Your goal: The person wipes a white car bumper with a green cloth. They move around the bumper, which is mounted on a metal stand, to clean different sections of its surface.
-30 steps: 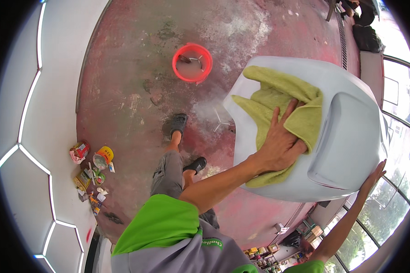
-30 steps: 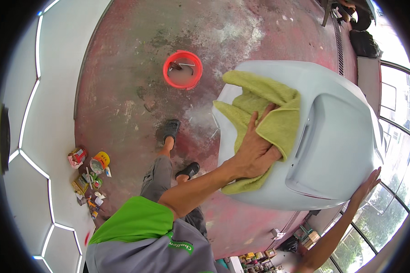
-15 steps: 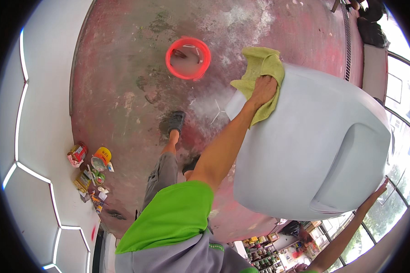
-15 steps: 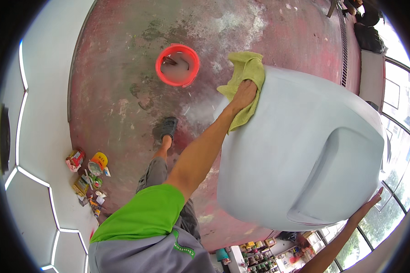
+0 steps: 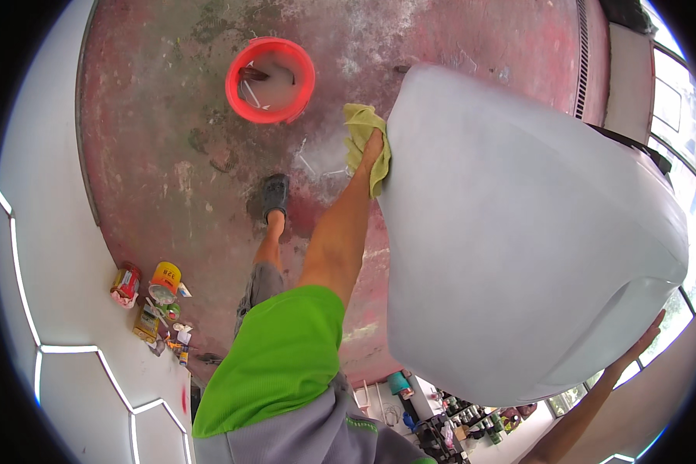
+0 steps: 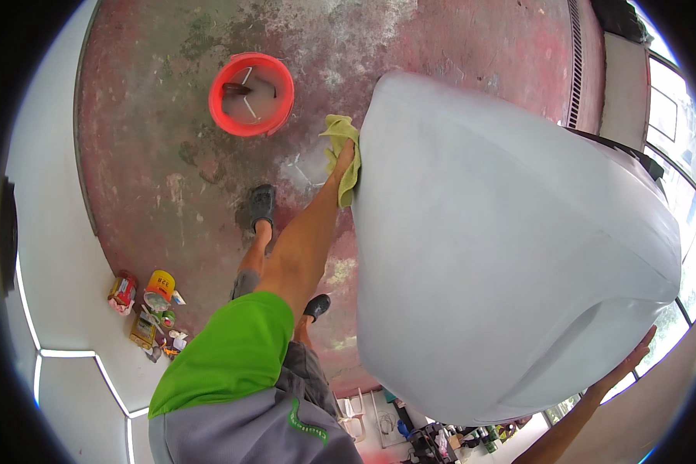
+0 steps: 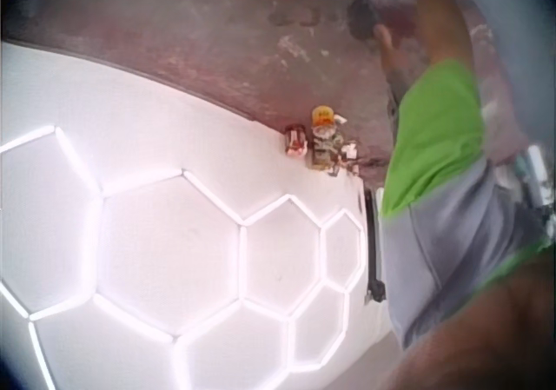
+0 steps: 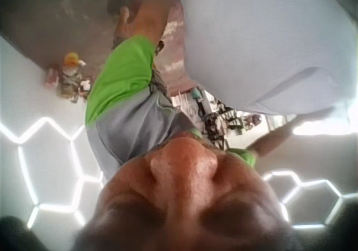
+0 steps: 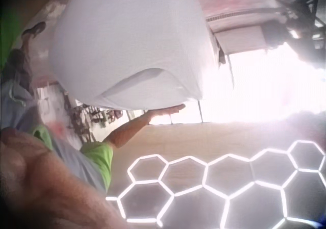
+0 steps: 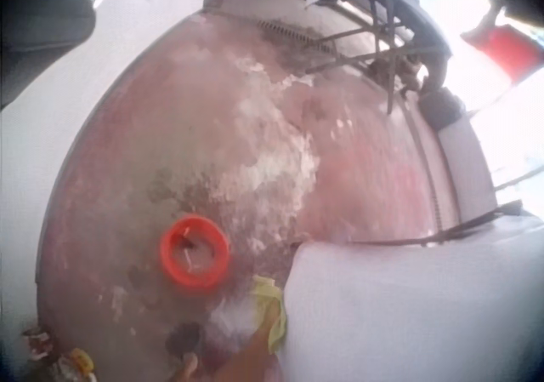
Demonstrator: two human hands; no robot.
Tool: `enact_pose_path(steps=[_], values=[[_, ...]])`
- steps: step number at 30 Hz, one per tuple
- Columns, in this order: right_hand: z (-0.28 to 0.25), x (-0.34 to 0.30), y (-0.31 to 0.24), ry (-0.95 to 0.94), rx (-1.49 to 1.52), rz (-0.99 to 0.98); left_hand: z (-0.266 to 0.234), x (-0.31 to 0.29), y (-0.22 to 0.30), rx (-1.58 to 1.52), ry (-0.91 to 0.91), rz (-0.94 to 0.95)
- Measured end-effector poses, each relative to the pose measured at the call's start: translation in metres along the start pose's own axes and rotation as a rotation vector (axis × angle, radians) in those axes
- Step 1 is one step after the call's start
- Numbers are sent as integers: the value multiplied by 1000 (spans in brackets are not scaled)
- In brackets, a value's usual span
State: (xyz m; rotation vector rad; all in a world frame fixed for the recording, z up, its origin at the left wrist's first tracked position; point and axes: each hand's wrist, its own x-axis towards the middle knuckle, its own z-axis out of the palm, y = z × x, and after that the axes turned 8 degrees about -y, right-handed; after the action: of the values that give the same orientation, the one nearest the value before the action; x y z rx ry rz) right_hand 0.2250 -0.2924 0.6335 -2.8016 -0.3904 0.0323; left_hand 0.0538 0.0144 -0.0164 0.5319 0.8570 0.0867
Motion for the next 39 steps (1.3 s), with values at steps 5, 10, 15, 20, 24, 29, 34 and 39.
enact_pose_path(steps=[5,10,15,20,24,29,34,39], values=[[21,-6,-32,59,304,150,21,-76,1,-120,-8,-50],[25,-2,-46,105,238,162,38,-181,19,-200,-45,-132],[14,2,7,215,-161,14,62,-310,55,-359,-136,-381],[21,-7,-12,403,-149,33,57,-380,11,-372,-96,-355],[9,-17,-17,570,-183,2,43,-394,-33,-294,-111,-238],[22,-89,-44,661,191,-109,53,-445,-4,29,-88,-252],[55,-262,-42,463,508,-131,51,-512,-18,245,-155,-244],[126,-437,20,-125,902,219,104,-584,-21,259,-421,-283]])
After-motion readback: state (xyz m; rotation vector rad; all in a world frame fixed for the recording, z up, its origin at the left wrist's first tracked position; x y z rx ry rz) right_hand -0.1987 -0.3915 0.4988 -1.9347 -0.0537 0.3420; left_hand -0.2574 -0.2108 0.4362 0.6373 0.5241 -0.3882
